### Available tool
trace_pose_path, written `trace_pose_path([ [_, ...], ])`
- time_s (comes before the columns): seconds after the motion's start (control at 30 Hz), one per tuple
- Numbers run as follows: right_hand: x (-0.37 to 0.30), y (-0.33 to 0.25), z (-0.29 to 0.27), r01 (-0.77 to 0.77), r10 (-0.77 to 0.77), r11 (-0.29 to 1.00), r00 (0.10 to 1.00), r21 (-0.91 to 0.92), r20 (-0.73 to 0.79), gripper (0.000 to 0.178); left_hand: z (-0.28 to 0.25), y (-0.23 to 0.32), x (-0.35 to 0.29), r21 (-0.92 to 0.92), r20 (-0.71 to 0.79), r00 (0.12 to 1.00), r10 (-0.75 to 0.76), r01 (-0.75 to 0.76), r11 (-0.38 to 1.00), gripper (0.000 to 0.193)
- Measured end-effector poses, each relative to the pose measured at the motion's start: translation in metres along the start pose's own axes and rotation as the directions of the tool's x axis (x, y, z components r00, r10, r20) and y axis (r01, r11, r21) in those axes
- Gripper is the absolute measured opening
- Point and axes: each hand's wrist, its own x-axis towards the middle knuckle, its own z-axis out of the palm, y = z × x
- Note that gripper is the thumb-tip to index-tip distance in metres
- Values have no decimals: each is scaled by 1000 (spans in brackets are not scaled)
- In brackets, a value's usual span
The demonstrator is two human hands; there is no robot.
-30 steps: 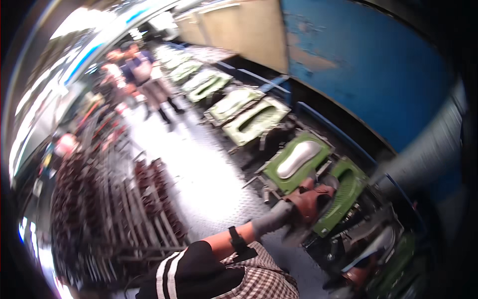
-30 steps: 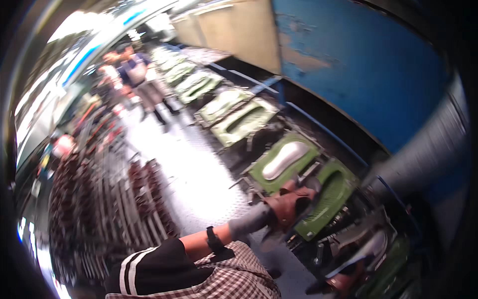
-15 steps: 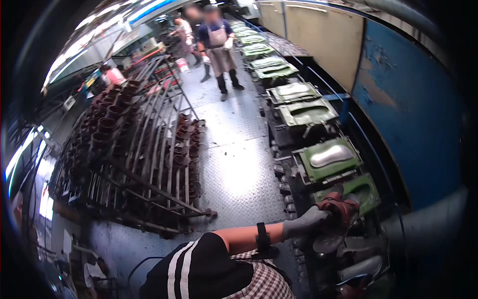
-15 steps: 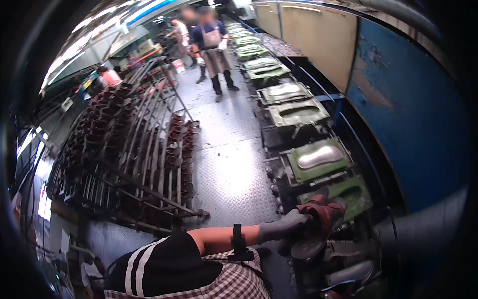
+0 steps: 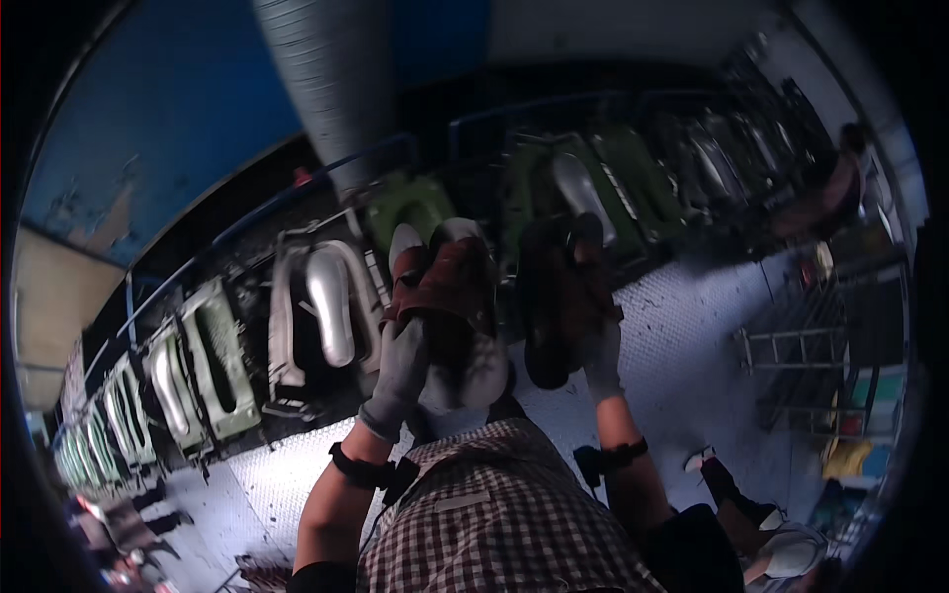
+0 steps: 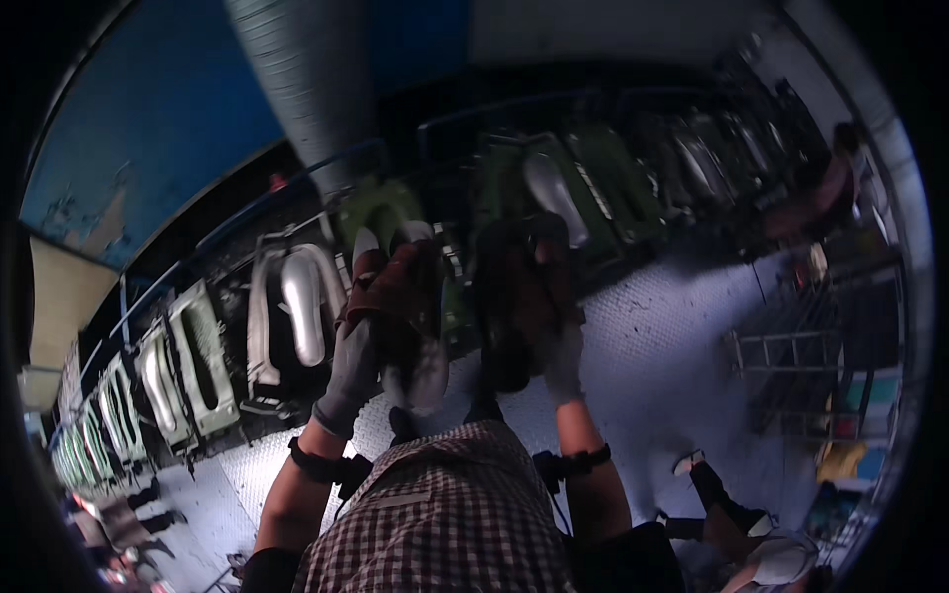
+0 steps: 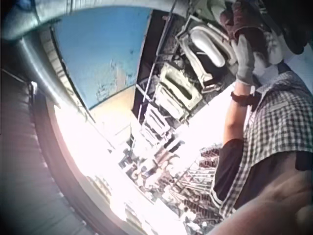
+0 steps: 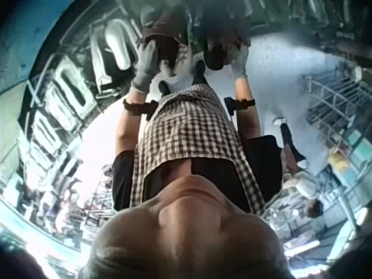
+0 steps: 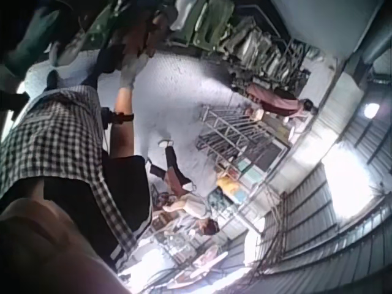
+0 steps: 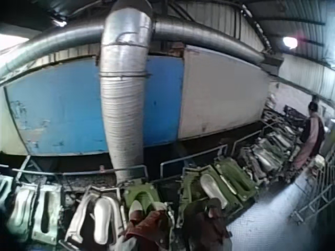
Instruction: Placing shoe uppers into a molding machine and retrieving molded shoes.
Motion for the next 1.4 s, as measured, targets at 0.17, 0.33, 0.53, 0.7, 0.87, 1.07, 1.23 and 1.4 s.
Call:
trace_pose_path([
  [0.17,133,-44,-87,53,-112,942,981,-331,-160,40,183,-32,105,194,-37,999,-26,32,980,25],
  [0.33,262,-48,-141,-49,-15,910,988,-411,-151,49,306,-51,193,83,122,992,-25,15,996,42],
  [0.53,214,-57,-84,31,-34,999,996,-41,-81,52,283,-77,235,-176,-53,996,-67,57,983,39],
  [0.7,146,-74,-2,-272,102,900,891,340,442,50,240,-59,157,-523,70,995,-72,97,847,36],
  [0.87,116,-126,53,-269,104,926,855,263,509,29,87,25,45,578,-50,981,189,-126,806,34],
  [1.07,62,-168,144,20,-76,996,742,91,667,39,-155,34,44,426,-569,784,249,21,905,51],
  [1.23,12,-238,238,-513,350,853,701,99,622,46,-214,6,84,-34,-281,949,-140,136,990,45],
  [1.4,4,-193,318,318,-291,947,903,-36,317,35,-178,20,48,94,-308,951,28,1,996,49],
])
